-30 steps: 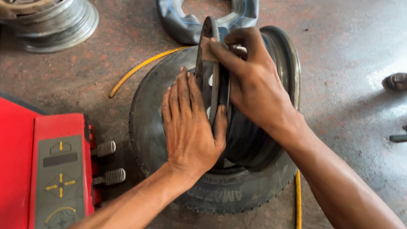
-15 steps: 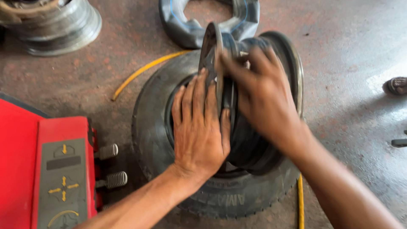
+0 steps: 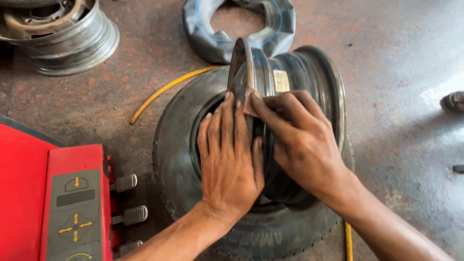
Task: The person scrubs the inner barrel of a metal wheel rim using a small abrasive block. They rotate the rim by hand to access different sections while scrubbing the surface.
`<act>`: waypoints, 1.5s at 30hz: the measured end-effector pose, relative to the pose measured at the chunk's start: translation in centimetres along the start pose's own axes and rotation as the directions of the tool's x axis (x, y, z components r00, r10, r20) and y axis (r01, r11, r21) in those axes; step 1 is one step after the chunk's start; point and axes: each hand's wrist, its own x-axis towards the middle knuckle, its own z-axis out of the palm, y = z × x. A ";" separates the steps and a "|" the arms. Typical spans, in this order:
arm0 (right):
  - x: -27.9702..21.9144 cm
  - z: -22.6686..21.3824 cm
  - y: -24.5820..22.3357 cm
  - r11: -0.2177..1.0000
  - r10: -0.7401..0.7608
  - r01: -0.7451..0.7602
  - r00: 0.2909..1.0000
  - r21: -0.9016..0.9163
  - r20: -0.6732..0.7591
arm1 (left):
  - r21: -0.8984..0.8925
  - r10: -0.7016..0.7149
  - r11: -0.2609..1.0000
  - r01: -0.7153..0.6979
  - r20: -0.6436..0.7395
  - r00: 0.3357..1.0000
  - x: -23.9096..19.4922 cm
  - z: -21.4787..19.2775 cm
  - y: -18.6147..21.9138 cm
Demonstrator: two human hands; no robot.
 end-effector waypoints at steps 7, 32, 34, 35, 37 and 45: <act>1.8 0.6 2.8 0.997 -0.034 0.034 0.999 -0.070 0.013 | 0.022 -0.011 1.000 0.011 0.020 1.000 -0.3 0.0 0.2; 2.8 0.5 3.6 0.988 -0.069 0.073 0.997 -0.137 0.030 | -0.006 -0.001 1.000 0.001 0.026 1.000 -0.5 -0.1 0.0; 2.0 0.1 2.9 0.988 -0.062 0.066 0.998 -0.140 0.033 | -0.013 0.005 1.000 -0.005 -0.005 1.000 -0.1 0.0 0.4; 1.5 0.1 2.4 0.988 -0.051 0.055 0.998 -0.146 0.034 | -0.016 0.018 1.000 -0.018 -0.013 1.000 0.4 0.3 0.1; 1.9 0.5 2.7 0.989 -0.039 0.046 0.998 -0.139 0.053 | -0.014 0.005 1.000 -0.005 -0.024 1.000 -0.2 0.3 0.1; 2.2 0.5 0.6 0.955 -0.220 0.229 0.973 -0.190 0.068 | 0.022 0.038 0.999 -0.037 -0.042 0.998 0.5 0.5 -0.4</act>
